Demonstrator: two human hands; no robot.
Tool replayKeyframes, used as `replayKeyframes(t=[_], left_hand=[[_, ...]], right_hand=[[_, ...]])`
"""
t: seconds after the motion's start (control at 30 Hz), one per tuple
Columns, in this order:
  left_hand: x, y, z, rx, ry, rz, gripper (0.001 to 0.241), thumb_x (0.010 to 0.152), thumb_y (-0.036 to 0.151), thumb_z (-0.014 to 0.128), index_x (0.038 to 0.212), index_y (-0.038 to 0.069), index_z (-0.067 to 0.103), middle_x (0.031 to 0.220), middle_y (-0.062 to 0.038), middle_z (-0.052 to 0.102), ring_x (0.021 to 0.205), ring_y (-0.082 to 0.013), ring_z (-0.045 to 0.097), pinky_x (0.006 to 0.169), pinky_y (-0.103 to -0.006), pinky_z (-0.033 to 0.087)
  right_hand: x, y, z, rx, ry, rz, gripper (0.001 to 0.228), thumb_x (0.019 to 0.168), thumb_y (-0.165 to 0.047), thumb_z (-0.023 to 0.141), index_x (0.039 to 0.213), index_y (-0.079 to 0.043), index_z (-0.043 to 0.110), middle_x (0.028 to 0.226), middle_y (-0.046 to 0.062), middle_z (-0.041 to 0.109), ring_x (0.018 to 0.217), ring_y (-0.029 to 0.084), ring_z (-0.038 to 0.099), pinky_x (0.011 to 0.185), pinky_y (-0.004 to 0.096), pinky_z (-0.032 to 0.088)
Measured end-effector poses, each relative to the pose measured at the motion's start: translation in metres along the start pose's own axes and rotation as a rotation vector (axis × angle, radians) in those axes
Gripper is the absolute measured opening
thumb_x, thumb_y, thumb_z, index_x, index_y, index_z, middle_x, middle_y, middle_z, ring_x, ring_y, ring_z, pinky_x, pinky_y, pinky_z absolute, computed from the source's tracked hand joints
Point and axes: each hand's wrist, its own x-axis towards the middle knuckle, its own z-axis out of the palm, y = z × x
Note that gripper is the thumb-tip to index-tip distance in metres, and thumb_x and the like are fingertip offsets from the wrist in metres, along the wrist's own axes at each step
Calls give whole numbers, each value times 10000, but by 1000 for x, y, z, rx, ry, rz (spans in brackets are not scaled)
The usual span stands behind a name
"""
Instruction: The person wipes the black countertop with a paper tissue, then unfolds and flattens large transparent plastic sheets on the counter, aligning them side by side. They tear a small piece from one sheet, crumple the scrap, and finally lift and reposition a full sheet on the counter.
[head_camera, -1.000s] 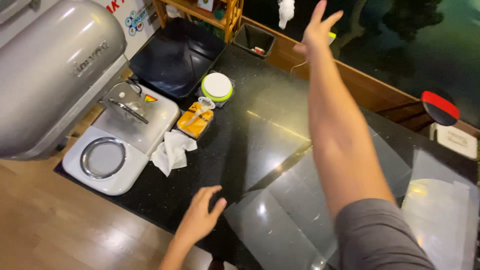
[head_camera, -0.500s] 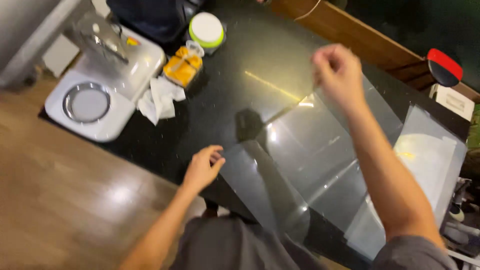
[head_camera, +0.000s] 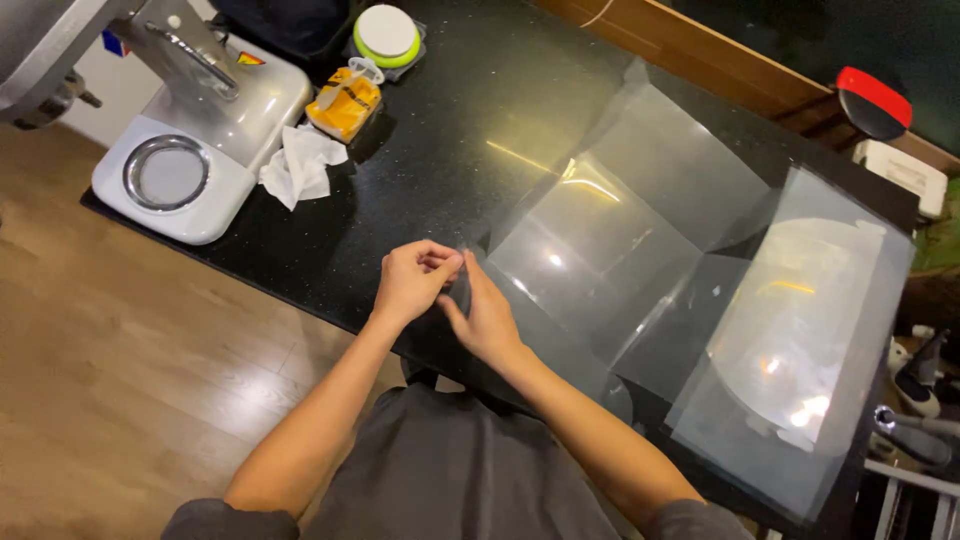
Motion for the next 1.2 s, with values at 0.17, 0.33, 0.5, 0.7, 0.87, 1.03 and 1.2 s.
replayKeyframes(t=[0.17,0.33,0.5,0.7,0.87,1.03,1.2], left_hand=[[15,-7,21,-76,-86,41,168,916,123,742,994,-26,749,864,-89,778,784,-141,767,697,-261,630],[17,-7,26,-179,-156,85,218,879,102,753,1046,-23,693,922,-79,734,777,-145,770,685,-261,628],[21,-16,28,-248,-222,107,247,853,119,815,1053,7,720,951,-28,691,681,-115,693,609,-252,575],[25,-36,22,-261,-383,-1,189,850,116,824,995,20,751,850,-61,741,720,-119,687,659,-266,569],[18,-38,12,-102,-552,16,219,799,93,849,989,21,768,889,-29,761,809,-91,702,760,-257,567],[14,-37,4,51,-786,-37,306,734,93,884,1016,27,787,897,-44,772,822,-105,703,782,-268,564],[18,-20,8,167,-885,-19,349,771,190,853,1100,101,776,1031,-10,765,945,-95,684,865,-271,538]], right_hand=[[6,-1,-25,160,15,211,624,909,-133,683,1488,-42,470,1184,206,728,1088,349,723,925,403,574],[-3,23,-37,304,11,217,517,925,-61,593,1440,-58,543,1149,156,769,1042,258,774,877,349,611],[-9,44,-55,517,-100,173,433,984,-96,552,1411,-37,582,1191,116,761,1070,162,717,918,292,572],[-4,27,-78,326,-87,399,393,972,-372,649,938,12,727,839,106,748,757,141,702,720,298,565],[-6,37,-78,205,-8,662,651,974,-500,576,604,12,735,585,96,723,563,169,729,608,308,582],[-15,44,-93,152,-208,795,661,954,-518,552,629,25,746,625,105,754,573,202,766,622,321,615],[-20,49,-91,-70,-149,744,572,926,-531,618,907,23,759,811,140,783,685,220,751,701,331,578]])
